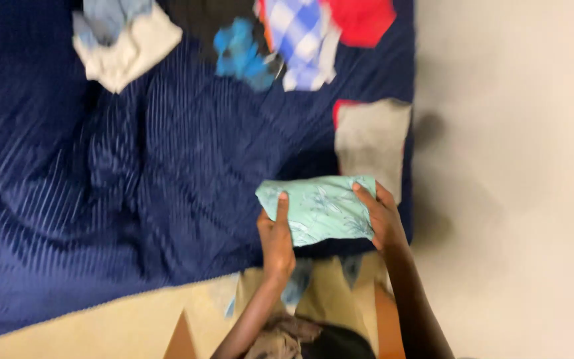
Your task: Folding various items of clothing on a bed and placing them into a wardrobe
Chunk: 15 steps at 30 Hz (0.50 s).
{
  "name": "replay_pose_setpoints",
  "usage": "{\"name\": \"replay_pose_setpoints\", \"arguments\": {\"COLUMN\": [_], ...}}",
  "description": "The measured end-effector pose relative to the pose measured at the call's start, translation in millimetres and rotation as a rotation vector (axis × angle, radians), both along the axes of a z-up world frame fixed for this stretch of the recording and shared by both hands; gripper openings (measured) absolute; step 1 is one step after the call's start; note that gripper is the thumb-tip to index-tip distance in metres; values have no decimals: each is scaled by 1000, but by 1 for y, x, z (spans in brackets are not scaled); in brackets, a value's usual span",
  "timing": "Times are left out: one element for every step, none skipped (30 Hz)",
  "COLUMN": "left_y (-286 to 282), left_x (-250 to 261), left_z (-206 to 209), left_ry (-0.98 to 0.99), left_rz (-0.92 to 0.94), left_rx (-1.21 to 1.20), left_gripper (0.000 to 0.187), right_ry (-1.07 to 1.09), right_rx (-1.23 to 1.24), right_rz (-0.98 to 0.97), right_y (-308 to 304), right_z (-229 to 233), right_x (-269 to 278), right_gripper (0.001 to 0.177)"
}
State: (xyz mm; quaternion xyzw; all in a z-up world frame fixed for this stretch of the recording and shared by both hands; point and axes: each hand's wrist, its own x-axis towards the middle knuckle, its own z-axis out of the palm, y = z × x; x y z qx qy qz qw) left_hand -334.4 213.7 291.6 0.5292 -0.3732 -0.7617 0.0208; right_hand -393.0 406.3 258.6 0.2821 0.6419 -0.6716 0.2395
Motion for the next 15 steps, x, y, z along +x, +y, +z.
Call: {"name": "replay_pose_setpoints", "arguments": {"left_y": [15, 33, 47, 62, 76, 90, 104, 119, 136, 149, 160, 177, 192, 208, 221], "left_x": [-12, -21, -35, -44, -53, -62, -71, -79, -84, -92, -100, -100, -100, -94, -87], "left_z": [3, 7, 13, 18, 19, 22, 23, 21, 17, 10, 1, -24, -51, -80, -116], "left_ry": [54, 94, 116, 158, 199, 190, 233, 269, 255, 300, 346, 338, 338, 327, 309], "left_rz": [-28, -48, -39, -48, -57, -60, -83, -104, -104, -124, -144, -141, -158, -171, -164], "left_rx": [-7, -9, -14, -35, -57, -54, -80, -111, -111, -147, -183, -189, -179, -164, -164], "left_gripper": [26, 28, 28, 28, 27, 27, 26, 26, 26, 25, 24, 24, 21, 18, 18], "right_ry": [43, 73, 95, 142, 189, 180, 235, 285, 270, 298, 325, 319, 286, 243, 226], "right_rx": [-16, -27, -31, 11, 54, 57, 62, 62, 61, 31, 0, -6, 5, 21, 19], "right_rz": [-4, 0, 8, -3, -14, -16, 6, 31, 32, 42, 52, 56, 63, 74, 83], "right_y": [26, 55, 59, 65, 71, 88, 105, 123, 133, 139, 144, 165, 184, 204, 223], "right_z": [-13, -25, -8, 8, 22, 25, 26, 23, 30, 34, 37, 7, -25, -59, -101], "right_x": [-10, -18, -37, -50, -62, -73, -85, -96, -98, -103, -110, -111, -112, -108, -100], "right_gripper": [24, 27, 27, 27, 28, 28, 27, 27, 27, 25, 24, 24, 24, 24, 24]}}
